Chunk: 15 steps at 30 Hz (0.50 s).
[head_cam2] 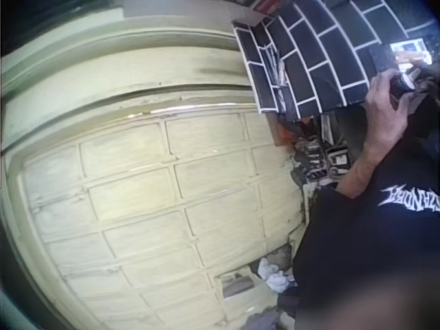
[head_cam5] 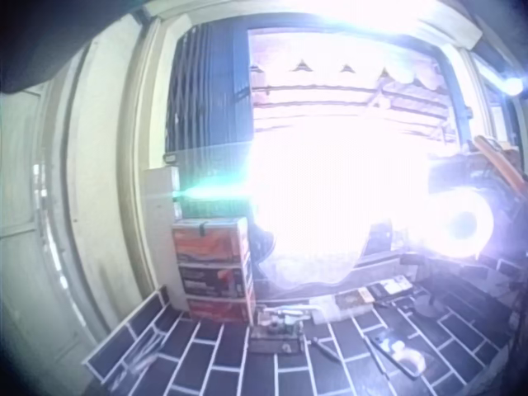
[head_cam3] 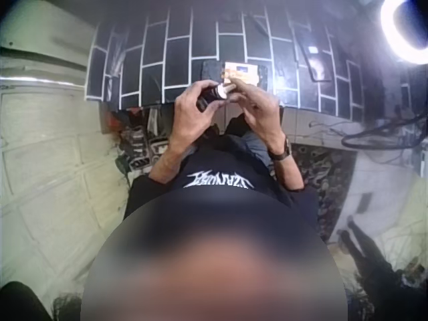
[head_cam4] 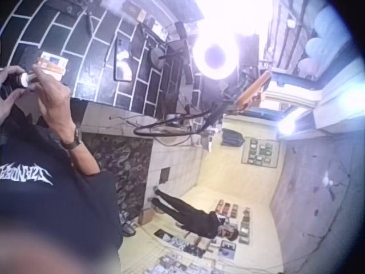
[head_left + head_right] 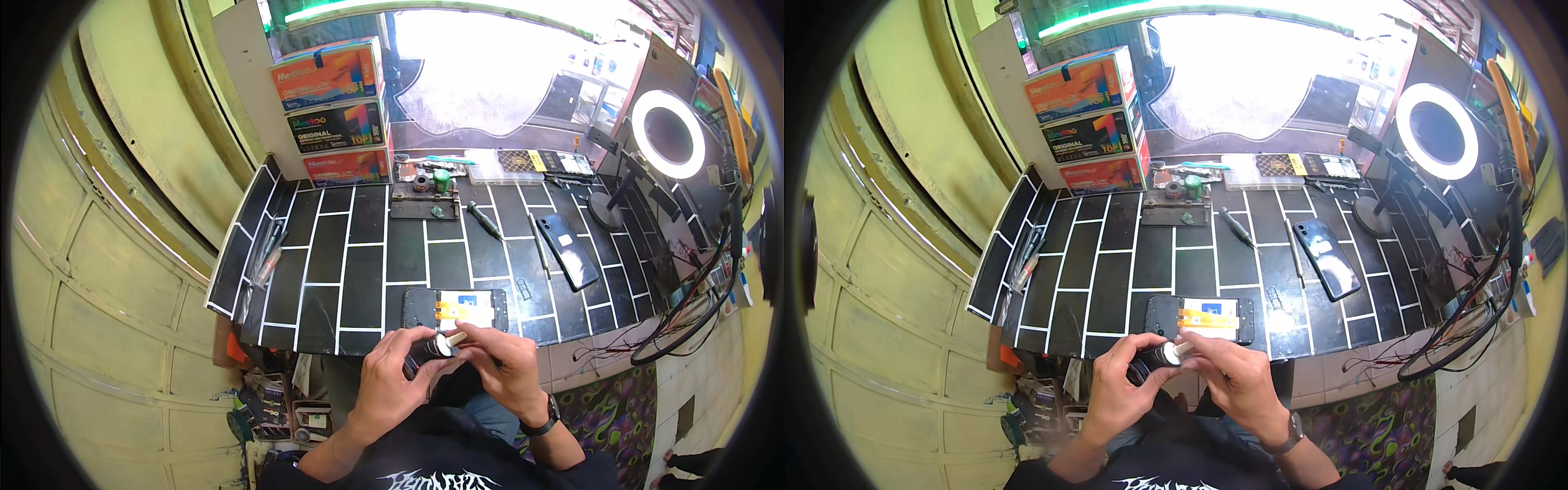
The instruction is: The person disassembles a smartphone by prying open the back cover, removing screws, and detaching internal components. They use a metal prying tool and a screwdriver to separate the casing and expose the battery and circuitry.
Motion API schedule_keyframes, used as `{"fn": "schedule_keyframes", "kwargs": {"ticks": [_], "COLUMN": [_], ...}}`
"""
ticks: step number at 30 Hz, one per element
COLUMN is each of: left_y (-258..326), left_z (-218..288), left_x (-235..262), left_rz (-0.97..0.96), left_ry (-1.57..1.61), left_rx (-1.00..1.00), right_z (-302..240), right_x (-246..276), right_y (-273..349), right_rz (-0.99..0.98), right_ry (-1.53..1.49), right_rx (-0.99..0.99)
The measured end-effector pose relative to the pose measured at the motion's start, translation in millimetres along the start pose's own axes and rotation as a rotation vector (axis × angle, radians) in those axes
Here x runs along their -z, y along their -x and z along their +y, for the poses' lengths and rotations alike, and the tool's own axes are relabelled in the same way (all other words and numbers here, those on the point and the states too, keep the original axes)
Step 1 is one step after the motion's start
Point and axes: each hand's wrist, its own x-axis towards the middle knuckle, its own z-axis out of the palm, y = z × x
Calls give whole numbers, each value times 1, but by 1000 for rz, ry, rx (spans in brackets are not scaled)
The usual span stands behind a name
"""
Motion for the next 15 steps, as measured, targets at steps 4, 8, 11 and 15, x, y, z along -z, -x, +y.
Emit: {"fn": "schedule_keyframes", "kwargs": {"ticks": [4, 8, 11, 15], "left_y": [-2, -6, -11, -17], "left_z": [0, -2, -1, -3], "left_x": [5, 7, 9, 5], "left_rz": [-63, -127, -160, -203], "left_ry": [-43, -32, -7, 1], "left_rx": [-40, -55, -72, -71], "right_z": [-1, 1, -1, 7], "right_x": [13, 25, 28, 35], "right_y": [-6, -14, -24, -35], "right_rz": [-104, -264, -321, -424], "right_ry": [134, 157, 143, 321], "right_rx": [6, -20, 10, 76]}}
